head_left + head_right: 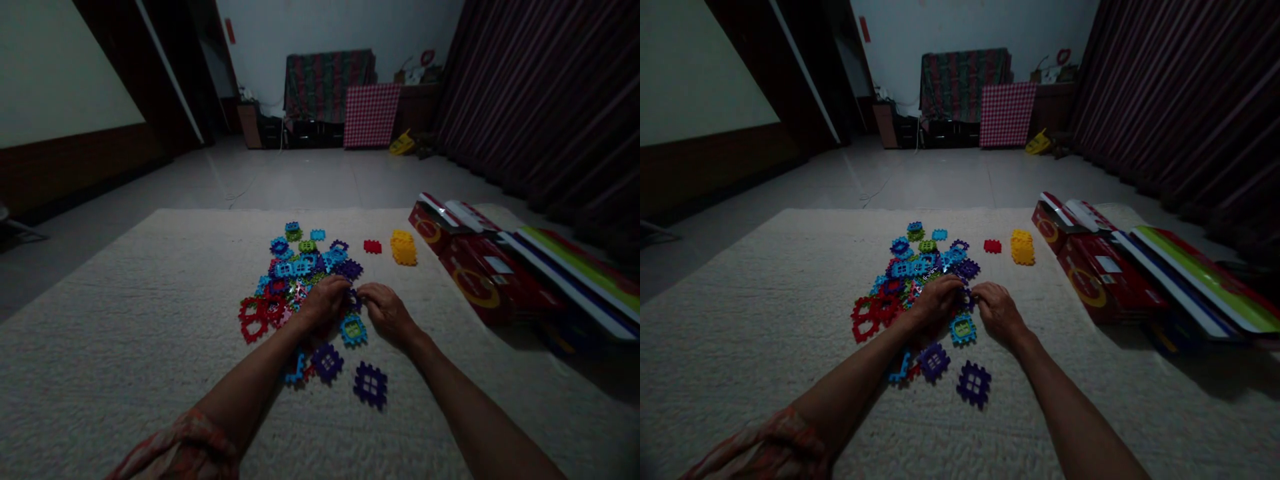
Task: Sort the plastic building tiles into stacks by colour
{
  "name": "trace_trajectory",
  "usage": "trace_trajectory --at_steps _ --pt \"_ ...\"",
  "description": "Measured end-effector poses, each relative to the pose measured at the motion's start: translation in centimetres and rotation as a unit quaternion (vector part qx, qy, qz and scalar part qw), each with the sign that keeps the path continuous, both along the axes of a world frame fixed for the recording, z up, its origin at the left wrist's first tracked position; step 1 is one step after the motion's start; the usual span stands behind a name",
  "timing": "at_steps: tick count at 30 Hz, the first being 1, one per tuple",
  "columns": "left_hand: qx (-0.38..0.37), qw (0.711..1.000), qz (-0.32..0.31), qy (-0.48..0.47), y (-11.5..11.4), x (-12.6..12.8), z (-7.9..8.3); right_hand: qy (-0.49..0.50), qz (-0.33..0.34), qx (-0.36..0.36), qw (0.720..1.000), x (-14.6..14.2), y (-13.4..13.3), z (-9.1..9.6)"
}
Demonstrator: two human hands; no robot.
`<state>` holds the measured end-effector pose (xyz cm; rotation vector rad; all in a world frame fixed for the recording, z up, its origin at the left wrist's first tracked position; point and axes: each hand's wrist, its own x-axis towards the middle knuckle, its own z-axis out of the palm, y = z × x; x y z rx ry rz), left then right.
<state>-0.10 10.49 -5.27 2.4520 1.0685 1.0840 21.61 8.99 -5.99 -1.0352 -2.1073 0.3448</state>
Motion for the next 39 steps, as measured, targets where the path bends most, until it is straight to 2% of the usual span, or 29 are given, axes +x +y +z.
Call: trace_trajectory --at_steps 5,9,11,13,16,18,22,25,29,34,37,39 --pt "-0.035 0.996 0.015 -0.077 0.0 -0.7 1.7 0.008 0.022 -0.001 1.0 0.2 0.0 0.2" --pt "-0.053 0.986 0.115 -0.109 0.6 -2.3 3.1 0.007 0.026 0.009 1.0 0.3 0.2 -0.1" --pt "-0.061 0.981 0.162 -0.092 1.1 -3.1 3.2 0.007 0.025 0.009 1.0 0.2 0.3 -0.1" --pt "-0.07 0.98 0.179 -0.047 1.4 -3.5 3.0 0.001 0.026 0.004 1.0 0.1 0.2 0.1" --pt "-0.076 0.984 0.159 0.035 1.4 -3.6 2.5 -0.001 0.04 -0.003 0.999 -0.1 0.0 0.6" --pt "-0.076 0.987 0.121 0.071 1.2 -3.6 2.5 0.012 0.034 -0.001 0.999 -0.1 -0.1 0.7" --pt "-0.114 0.984 0.019 0.138 0.6 -4.5 3.6 0.028 0.008 -0.008 1.0 -0.4 -0.5 1.0" --pt "-0.155 0.969 -0.007 0.192 0.0 -5.3 4.4 0.005 0.026 -0.012 1.0 -0.9 -1.0 1.1" --pt "-0.159 0.962 -0.003 0.222 -0.2 -5.8 4.7 -0.036 0.038 -0.006 0.999 -2.0 -1.6 0.8" --pt "-0.121 0.976 0.04 0.177 0.8 -5.9 3.9 -0.045 0.023 -0.014 0.999 -2.6 -1.6 0.7" --pt "-0.098 0.981 0.083 0.147 1.4 -6.3 3.7 -0.024 0.016 0.005 1.0 -3.0 -2.1 1.7" --pt "-0.102 0.982 0.069 0.142 1.6 -6.8 4.0 -0.011 0.038 0.019 0.999 -3.6 -2.9 2.8"
